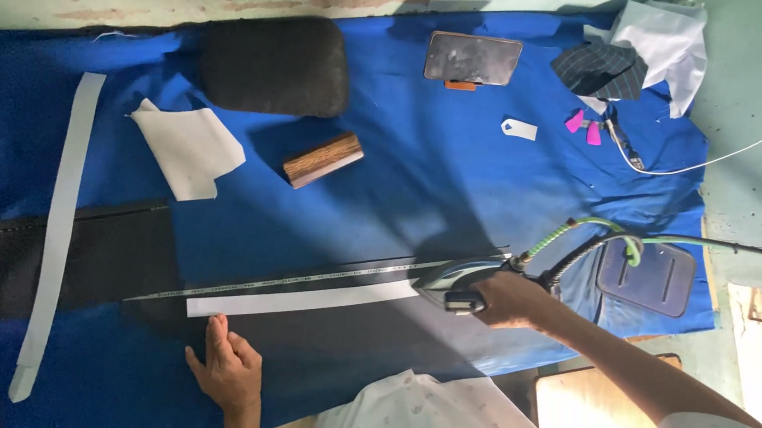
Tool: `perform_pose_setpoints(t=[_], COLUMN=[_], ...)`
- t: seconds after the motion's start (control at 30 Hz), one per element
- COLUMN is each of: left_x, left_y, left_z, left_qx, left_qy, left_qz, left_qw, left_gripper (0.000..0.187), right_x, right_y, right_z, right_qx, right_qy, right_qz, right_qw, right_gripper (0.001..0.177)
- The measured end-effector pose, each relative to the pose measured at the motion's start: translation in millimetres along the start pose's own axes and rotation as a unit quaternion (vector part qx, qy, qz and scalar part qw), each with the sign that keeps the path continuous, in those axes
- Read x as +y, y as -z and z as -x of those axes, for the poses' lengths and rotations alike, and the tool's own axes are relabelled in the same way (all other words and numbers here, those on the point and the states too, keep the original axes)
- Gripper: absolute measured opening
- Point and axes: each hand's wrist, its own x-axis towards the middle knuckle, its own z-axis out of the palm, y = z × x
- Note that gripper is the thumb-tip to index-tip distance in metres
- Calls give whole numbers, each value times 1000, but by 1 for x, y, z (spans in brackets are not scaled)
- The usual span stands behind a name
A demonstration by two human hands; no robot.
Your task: The person irons a long white strip of fabric placed on a blue work surface. They use a steam iron and a wooden block to press the fabric, moving the iron back and forth along the strip. The person also handles a dark fabric piece and a white cloth during the process.
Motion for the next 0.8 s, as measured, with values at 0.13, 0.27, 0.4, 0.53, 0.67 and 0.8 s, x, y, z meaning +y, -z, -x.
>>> perform_pose_setpoints(t=[0.13, 0.27, 0.4, 0.53, 0.67, 0.8], left_x=[-1, -2, -2, -3, -2, 0], left_y=[-1, -2, -2, -4, -2, 2], left_z=[2, 5, 3, 5, 4, -2], left_qx=[-17, -16, -7, -21, -31, -16], left_qy=[12, 12, 5, 21, 22, 11], left_qz=[9, 1, 0, 1, -1, 6], left_qw=[1000, 1000, 1000, 1000, 999, 1000], left_gripper=[36, 37, 36, 36, 36, 35], right_x=[4, 10, 24, 30, -3, -114], right_y=[9, 12, 16, 15, 3, 37], right_z=[10, 14, 19, 24, 15, 6], right_qx=[-7, -14, -7, -40, -52, -61], right_qy=[-20, -33, -53, -120, -60, -6], right_qz=[4, -3, 0, -10, 8, 8], right_qw=[1000, 999, 999, 992, 997, 998], right_gripper=[22, 22, 31, 35, 39, 45])
